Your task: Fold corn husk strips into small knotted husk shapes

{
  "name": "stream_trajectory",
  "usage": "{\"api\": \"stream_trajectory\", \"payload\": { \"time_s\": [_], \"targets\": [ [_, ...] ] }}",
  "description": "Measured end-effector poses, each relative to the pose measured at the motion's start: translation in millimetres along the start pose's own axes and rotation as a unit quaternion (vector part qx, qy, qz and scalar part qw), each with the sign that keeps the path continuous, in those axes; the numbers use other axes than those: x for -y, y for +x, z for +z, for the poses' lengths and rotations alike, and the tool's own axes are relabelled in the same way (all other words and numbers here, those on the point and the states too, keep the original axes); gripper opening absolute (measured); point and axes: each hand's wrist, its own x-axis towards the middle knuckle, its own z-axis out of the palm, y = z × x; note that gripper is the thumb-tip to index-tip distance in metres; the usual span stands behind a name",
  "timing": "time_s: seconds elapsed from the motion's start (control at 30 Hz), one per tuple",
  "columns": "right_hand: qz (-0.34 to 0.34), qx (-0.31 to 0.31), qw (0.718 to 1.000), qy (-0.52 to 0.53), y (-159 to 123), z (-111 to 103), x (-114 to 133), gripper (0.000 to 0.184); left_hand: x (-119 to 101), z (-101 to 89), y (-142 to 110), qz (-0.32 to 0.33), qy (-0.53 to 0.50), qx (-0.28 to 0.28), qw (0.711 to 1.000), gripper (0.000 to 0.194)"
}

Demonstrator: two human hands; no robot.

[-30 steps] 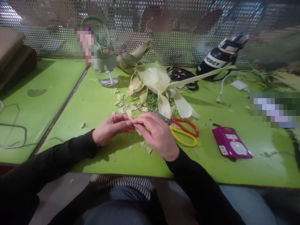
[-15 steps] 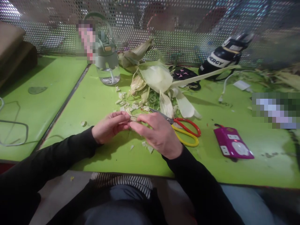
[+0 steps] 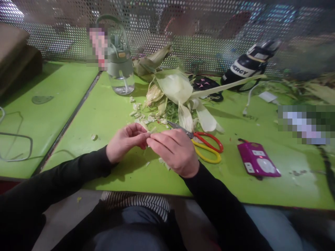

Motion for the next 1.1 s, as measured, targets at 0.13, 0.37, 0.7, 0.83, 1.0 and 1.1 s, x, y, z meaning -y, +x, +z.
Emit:
{"api": "stream_trajectory", "payload": {
  "time_s": [0.13,0.37,0.7,0.83,1.0,1.1],
  "targets": [
    [0.129,0.01,0.986,0.104,2.0,3.3,2.4,0.016,3.9,-0.6,0.6,0.027,0.021,0.004,0.999,0.04],
    [0.398,0.047,0.863,0.307,4.0,6.9,8.6,0.008,3.0,-2.7,0.9,0.058,0.079,-0.003,0.995,0.038],
    [0.505,0.03,0.757,0.413,6.0,10.0,6.1,0.035,3.9,-1.8,-0.2,0.04,0.053,0.038,0.997,0.037],
    [0.498,0.033,0.753,0.428,6.4,9.6,6.7,0.031,5.9,-1.0,0.0,0.03,0.038,0.016,0.999,0.037],
    [0.458,0.027,0.786,0.414,5.9,6.4,6.6,0.021,2.8,-2.9,-0.1,-0.012,-0.01,0.021,1.0,0.037],
    [0.443,0.029,0.81,0.383,5.4,6.7,8.3,0.018,2.6,-2.3,-1.1,-0.02,-0.011,0.027,0.999,0.037]
  ]
}}
